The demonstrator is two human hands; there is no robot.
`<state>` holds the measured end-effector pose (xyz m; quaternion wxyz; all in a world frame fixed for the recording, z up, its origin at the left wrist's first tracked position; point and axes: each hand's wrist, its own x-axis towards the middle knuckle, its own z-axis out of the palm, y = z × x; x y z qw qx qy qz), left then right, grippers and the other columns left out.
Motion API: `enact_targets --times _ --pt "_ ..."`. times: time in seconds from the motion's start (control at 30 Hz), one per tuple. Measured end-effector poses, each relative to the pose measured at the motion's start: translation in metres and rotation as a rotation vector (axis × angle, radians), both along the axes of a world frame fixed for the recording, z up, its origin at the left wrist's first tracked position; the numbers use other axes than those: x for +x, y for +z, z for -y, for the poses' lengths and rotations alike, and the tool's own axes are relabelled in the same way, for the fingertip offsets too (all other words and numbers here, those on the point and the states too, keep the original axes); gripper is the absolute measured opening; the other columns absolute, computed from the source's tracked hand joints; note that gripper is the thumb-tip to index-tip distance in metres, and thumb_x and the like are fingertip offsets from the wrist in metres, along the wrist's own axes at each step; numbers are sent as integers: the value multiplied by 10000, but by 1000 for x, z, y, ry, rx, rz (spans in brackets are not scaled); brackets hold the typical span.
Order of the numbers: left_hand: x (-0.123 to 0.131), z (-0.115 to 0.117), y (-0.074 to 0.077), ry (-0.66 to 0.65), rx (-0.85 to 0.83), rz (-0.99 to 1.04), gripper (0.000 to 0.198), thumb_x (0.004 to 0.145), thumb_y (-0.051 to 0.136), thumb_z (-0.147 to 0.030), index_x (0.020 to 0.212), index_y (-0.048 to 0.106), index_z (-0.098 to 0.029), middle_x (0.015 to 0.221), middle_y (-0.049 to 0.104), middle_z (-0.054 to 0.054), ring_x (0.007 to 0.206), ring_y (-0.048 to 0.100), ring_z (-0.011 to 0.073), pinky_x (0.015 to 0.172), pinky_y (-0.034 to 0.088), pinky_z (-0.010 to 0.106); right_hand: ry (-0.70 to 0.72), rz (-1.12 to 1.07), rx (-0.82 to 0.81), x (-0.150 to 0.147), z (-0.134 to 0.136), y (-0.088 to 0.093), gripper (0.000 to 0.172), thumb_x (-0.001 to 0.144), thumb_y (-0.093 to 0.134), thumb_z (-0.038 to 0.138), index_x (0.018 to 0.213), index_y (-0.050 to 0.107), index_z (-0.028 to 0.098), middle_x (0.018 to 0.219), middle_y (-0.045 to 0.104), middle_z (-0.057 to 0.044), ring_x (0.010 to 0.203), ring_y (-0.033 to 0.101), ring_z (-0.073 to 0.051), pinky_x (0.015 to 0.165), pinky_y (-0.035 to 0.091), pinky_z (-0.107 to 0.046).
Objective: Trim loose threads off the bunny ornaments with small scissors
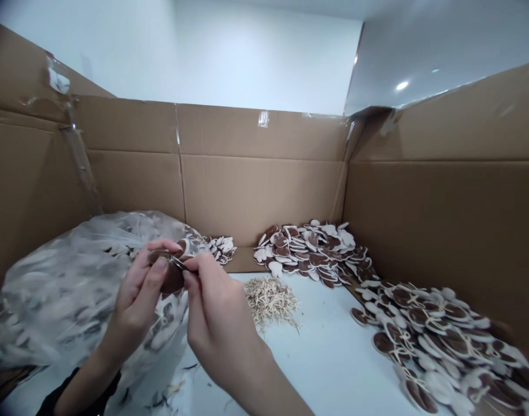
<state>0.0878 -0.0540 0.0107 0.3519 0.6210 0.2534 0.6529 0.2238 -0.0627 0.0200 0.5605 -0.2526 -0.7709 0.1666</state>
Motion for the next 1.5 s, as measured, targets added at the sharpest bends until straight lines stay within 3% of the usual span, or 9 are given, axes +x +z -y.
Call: enact_targets --times 0.17,0.37,0.43,0.6,0.73,0.83,0.97,1.1,1.5 --pt "1 4 2 -156 -89 141 187 941 568 -412 1051 621 -271 751 624 3 648 594 119 579 482 183 302 -260 -333 1 -2 2 121 991 447 263 893 502 218 732 540 28 520 403 -65 444 308 -180" --pt "3 11 9 -296 -189 283 167 858 697 -394 953 689 -258 659 565 -20 564 555 76 507 429 129 691 -463 -603 -1 -10 3 159 931 556 344 872 477 219 645 552 58 354 227 -10 344 185 -163" --pt "4 12 9 -248 -142 258 157 879 672 -394 959 678 -260 680 567 -19 566 544 72 508 426 128 626 -457 -568 -2 -9 2 164 931 557 346 862 486 216 635 545 55 367 256 -20 351 200 -167" --pt "5 12 8 -46 -12 51 137 972 529 -364 1018 610 -263 692 539 -32 606 531 75 601 478 137 198 -304 -274 -3 -1 -1 181 978 482 303 832 536 209 664 522 31 521 417 -77 449 308 -199" --pt "6 15 9 60 43 -61 121 990 488 -333 1040 565 -254 697 562 -33 599 546 83 634 521 153 78 -217 -216 0 3 1 263 994 431 303 769 522 202 649 504 28 550 435 -95 504 343 -230" --pt "6 16 5 160 91 -147 129 1005 443 -299 1073 547 -263 737 580 -18 653 595 100 645 537 166 157 -256 -300 2 0 5 258 966 481 331 745 507 202 667 510 23 591 470 -104 523 359 -229" --pt "5 13 -1 273 129 -260 153 1009 420 -273 1125 520 -281 822 603 4 700 626 113 645 546 187 359 -328 -461 6 -11 6 168 912 571 387 942 501 237 699 505 41 589 479 -99 475 303 -204" --pt "4 11 -5 332 138 -323 167 1012 400 -277 1159 479 -274 757 603 5 681 634 139 615 536 231 531 -358 -578 10 -21 5 269 882 621 410 978 419 261 694 486 70 465 326 -62 419 215 -192" --pt "4 23 0 341 199 -334 218 993 416 -191 1168 481 -305 742 598 -18 663 602 123 612 510 198 685 -329 -718 13 -19 9 305 874 635 404 953 373 269 694 487 82 455 232 -52 413 148 -185"
